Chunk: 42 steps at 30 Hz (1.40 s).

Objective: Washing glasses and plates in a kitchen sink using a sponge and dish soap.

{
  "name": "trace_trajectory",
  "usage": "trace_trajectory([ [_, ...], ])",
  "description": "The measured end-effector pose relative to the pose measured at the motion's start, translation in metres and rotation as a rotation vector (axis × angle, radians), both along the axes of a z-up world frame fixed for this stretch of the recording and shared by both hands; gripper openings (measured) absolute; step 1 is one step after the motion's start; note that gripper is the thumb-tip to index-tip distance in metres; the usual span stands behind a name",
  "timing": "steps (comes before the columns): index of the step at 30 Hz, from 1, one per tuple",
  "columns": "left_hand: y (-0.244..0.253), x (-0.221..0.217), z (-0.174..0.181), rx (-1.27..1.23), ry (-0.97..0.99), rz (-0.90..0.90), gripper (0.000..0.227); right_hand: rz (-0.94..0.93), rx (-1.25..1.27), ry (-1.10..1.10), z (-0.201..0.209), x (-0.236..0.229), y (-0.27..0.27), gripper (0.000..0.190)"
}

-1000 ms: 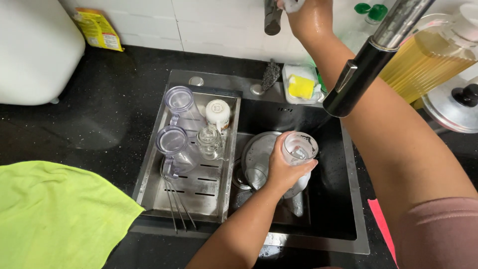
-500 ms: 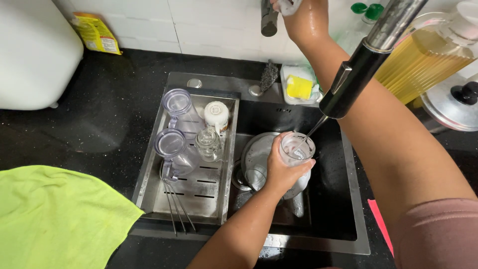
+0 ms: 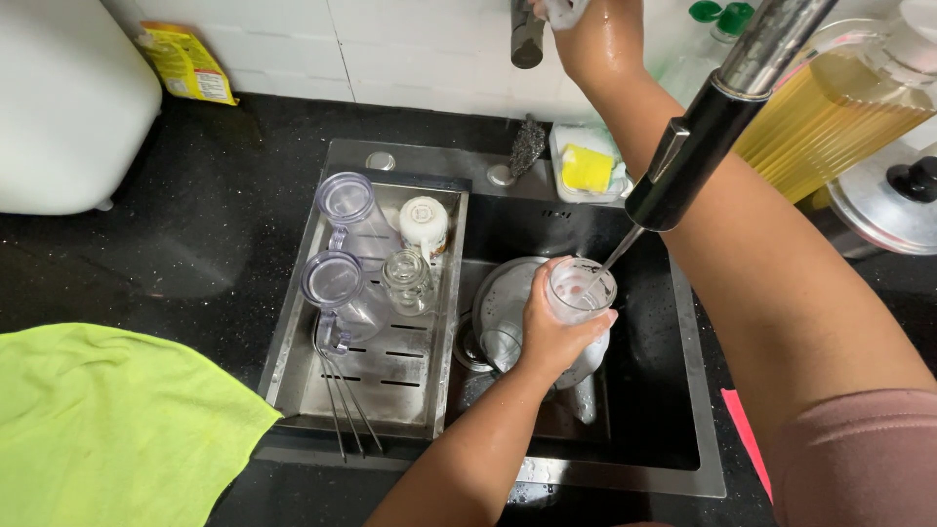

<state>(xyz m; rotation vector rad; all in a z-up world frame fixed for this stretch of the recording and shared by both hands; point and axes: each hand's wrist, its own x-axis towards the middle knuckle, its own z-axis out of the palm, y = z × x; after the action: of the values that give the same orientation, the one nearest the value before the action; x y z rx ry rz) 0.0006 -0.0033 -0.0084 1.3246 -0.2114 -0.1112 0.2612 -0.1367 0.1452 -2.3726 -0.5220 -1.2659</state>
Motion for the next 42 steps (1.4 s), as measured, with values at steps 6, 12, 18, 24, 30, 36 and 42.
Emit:
trace_trajectory([
  [6, -0.001, 0.001, -0.002, 0.008, -0.009, 0.021, 0.08, -0.037, -0.016, -0.079, -0.012, -0.018, 0.002, 0.019],
  [12, -0.009, 0.007, -0.022, 0.135, 0.085, 0.146, 0.081, 0.071, 0.24, 0.412, -0.072, -0.125, 0.02, 0.011],
  [18, -0.012, 0.012, -0.024, 0.231, 0.298, 0.045, 0.08, 0.198, 0.018, 0.634, -0.14, -0.212, 0.004, 0.014],
  [24, -0.027, 0.032, -0.099, 0.564, -0.201, -0.013, 0.056, 0.047, 0.026, 0.809, -0.129, -0.246, 0.011, 0.021],
  [30, -0.016, 0.023, -0.059, 0.616, -0.331, -0.041, 0.07, 0.236, 0.154, 0.625, -0.141, -0.238, 0.006, 0.014],
  [36, -0.032, 0.028, -0.132, 0.011, 0.087, -0.014, 0.098, -0.093, 0.125, 0.816, -0.11, -0.247, 0.024, 0.033],
  [42, -0.011, 0.024, -0.106, -0.259, 0.22, -0.056, 0.086, -0.058, -0.19, 0.808, -0.106, -0.238, 0.004, 0.033],
])
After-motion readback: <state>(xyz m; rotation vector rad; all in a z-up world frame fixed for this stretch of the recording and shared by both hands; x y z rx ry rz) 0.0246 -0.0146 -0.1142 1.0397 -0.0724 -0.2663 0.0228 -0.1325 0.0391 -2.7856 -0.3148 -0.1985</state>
